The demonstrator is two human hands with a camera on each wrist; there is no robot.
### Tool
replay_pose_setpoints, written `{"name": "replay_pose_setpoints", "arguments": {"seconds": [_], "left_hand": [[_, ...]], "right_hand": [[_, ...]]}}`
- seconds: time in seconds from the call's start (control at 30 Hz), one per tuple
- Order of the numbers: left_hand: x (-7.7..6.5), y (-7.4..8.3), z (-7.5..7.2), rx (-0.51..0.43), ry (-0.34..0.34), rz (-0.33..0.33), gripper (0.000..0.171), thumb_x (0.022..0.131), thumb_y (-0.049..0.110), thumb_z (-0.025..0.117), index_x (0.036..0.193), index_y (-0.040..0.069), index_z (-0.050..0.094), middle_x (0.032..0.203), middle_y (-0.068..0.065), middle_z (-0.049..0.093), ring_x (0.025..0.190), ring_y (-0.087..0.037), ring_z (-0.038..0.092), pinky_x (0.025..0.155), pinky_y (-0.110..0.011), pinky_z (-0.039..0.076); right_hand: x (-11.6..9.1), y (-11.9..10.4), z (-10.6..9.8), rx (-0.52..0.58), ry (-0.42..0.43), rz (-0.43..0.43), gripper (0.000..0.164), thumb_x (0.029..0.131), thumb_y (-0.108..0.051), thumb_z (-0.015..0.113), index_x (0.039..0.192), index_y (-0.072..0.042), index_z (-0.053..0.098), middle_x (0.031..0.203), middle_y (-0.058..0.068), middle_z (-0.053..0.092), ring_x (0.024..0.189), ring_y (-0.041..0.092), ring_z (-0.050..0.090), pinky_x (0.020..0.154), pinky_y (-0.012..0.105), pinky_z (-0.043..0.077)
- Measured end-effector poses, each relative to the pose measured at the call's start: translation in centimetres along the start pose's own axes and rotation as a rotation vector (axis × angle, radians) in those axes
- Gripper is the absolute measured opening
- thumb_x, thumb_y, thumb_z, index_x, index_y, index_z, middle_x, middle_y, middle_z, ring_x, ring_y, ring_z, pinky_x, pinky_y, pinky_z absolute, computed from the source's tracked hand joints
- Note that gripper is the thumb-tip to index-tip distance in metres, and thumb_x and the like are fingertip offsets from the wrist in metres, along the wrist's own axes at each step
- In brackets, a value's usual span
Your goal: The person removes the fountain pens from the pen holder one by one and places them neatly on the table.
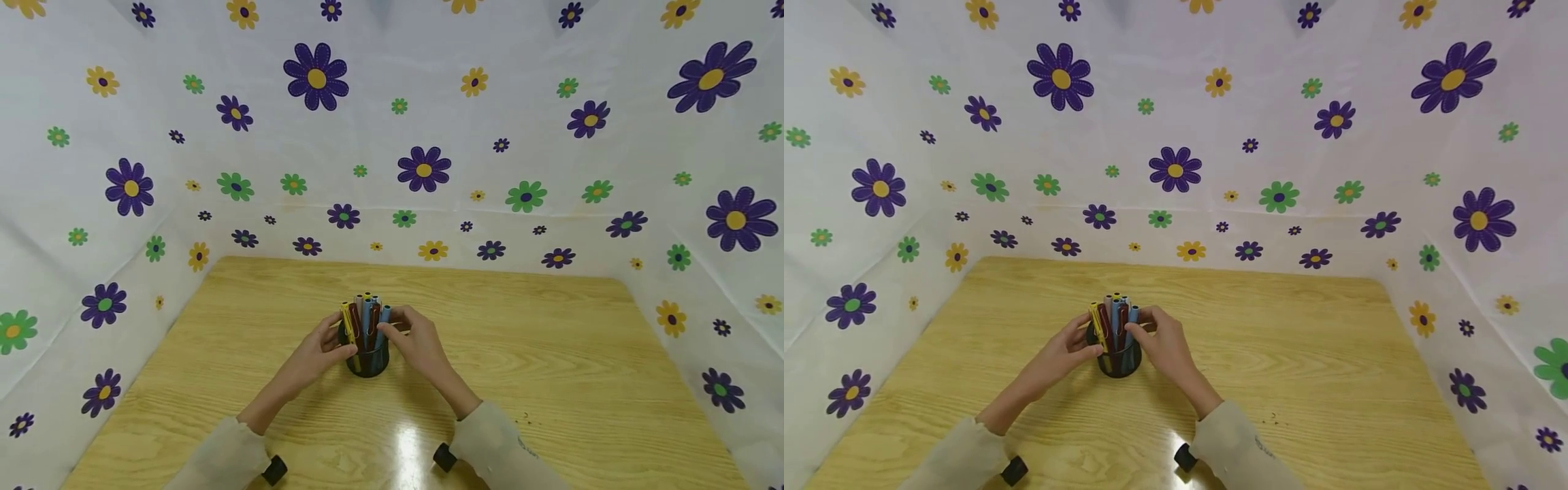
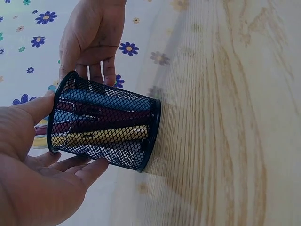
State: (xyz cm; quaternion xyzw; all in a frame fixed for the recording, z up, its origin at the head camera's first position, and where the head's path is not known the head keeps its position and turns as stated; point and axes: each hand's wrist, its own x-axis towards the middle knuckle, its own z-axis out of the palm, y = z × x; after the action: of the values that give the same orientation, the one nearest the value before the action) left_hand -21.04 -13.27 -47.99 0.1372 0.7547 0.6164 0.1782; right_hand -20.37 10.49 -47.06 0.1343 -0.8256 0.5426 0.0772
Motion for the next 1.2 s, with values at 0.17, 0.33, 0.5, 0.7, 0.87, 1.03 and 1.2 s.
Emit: {"name": "replay_pose_setpoints", "arguments": {"seconds": [0.17, 0.33, 0.5, 0.7, 0.87, 1.03, 1.2], "left_hand": [[0.0, 0.1, 0.2, 0.009, 0.009, 0.000, 0.078, 0.103, 0.022, 0.068, 0.164, 0.011, 0.022, 0.160, -0.025, 0.037, 0.147, -0.041, 0.038, 0.113, -0.054, 0.040], [0.0, 0.1, 0.3, 0.002, 0.013, 0.003, 0.076, 0.103, 0.019, 0.067, 0.164, 0.009, 0.022, 0.159, -0.027, 0.037, 0.146, -0.042, 0.038, 0.113, -0.054, 0.040], [0.0, 0.4, 0.5, -0.005, 0.021, -0.008, 0.077, 0.103, 0.019, 0.068, 0.164, 0.009, 0.023, 0.159, -0.027, 0.037, 0.147, -0.041, 0.038, 0.113, -0.055, 0.039], [0.0, 0.5, 0.6, -0.007, 0.016, -0.014, 0.075, 0.104, 0.016, 0.066, 0.164, 0.010, 0.022, 0.160, -0.027, 0.035, 0.148, -0.042, 0.035, 0.114, -0.057, 0.038], [0.0, 0.5, 0.6, -0.011, 0.014, -0.010, 0.075, 0.104, 0.016, 0.066, 0.164, 0.010, 0.021, 0.160, -0.026, 0.036, 0.148, -0.042, 0.035, 0.114, -0.056, 0.037], [-0.1, 0.5, 0.6, -0.018, 0.016, -0.008, 0.077, 0.103, 0.017, 0.067, 0.164, 0.008, 0.020, 0.160, -0.028, 0.035, 0.148, -0.043, 0.035, 0.114, -0.057, 0.037], [-0.1, 0.6, 0.6, -0.021, 0.011, -0.017, 0.078, 0.104, 0.016, 0.066, 0.165, 0.006, 0.018, 0.161, -0.029, 0.032, 0.149, -0.044, 0.032, 0.115, -0.057, 0.036]], "right_hand": [[0.1, 0.0, 0.1, -0.006, 0.033, -0.004, 0.017, 0.098, -0.017, 0.075, 0.111, -0.006, 0.072, 0.104, 0.007, 0.074, 0.094, 0.022, 0.071, 0.081, 0.038, 0.061], [0.1, -0.3, 0.1, -0.005, 0.044, 0.022, 0.016, 0.098, -0.018, 0.075, 0.109, -0.006, 0.074, 0.103, 0.007, 0.074, 0.094, 0.023, 0.071, 0.077, 0.036, 0.061], [0.1, -0.9, -0.3, 0.009, 0.062, 0.033, 0.018, 0.098, -0.017, 0.074, 0.108, -0.002, 0.075, 0.106, 0.011, 0.073, 0.095, 0.027, 0.070, 0.078, 0.040, 0.061], [0.3, -1.4, -0.8, 0.019, 0.088, 0.035, 0.015, 0.096, -0.016, 0.075, 0.104, -0.002, 0.076, 0.102, 0.008, 0.071, 0.094, 0.025, 0.067, 0.079, 0.040, 0.060], [0.5, -1.9, -1.8, 0.075, 0.099, 0.074, 0.016, 0.096, -0.016, 0.075, 0.104, -0.002, 0.076, 0.097, 0.007, 0.072, 0.091, 0.024, 0.067, 0.077, 0.038, 0.060], [0.6, -2.3, -2.9, 0.162, 0.097, 0.102, 0.017, 0.098, -0.017, 0.073, 0.105, -0.001, 0.076, 0.094, 0.009, 0.074, 0.085, 0.024, 0.069, 0.074, 0.036, 0.061], [0.7, -2.3, -3.8, 0.239, 0.113, 0.122, 0.018, 0.101, -0.017, 0.071, 0.107, -0.001, 0.075, 0.097, 0.012, 0.076, 0.091, 0.032, 0.072, 0.078, 0.039, 0.061]]}}
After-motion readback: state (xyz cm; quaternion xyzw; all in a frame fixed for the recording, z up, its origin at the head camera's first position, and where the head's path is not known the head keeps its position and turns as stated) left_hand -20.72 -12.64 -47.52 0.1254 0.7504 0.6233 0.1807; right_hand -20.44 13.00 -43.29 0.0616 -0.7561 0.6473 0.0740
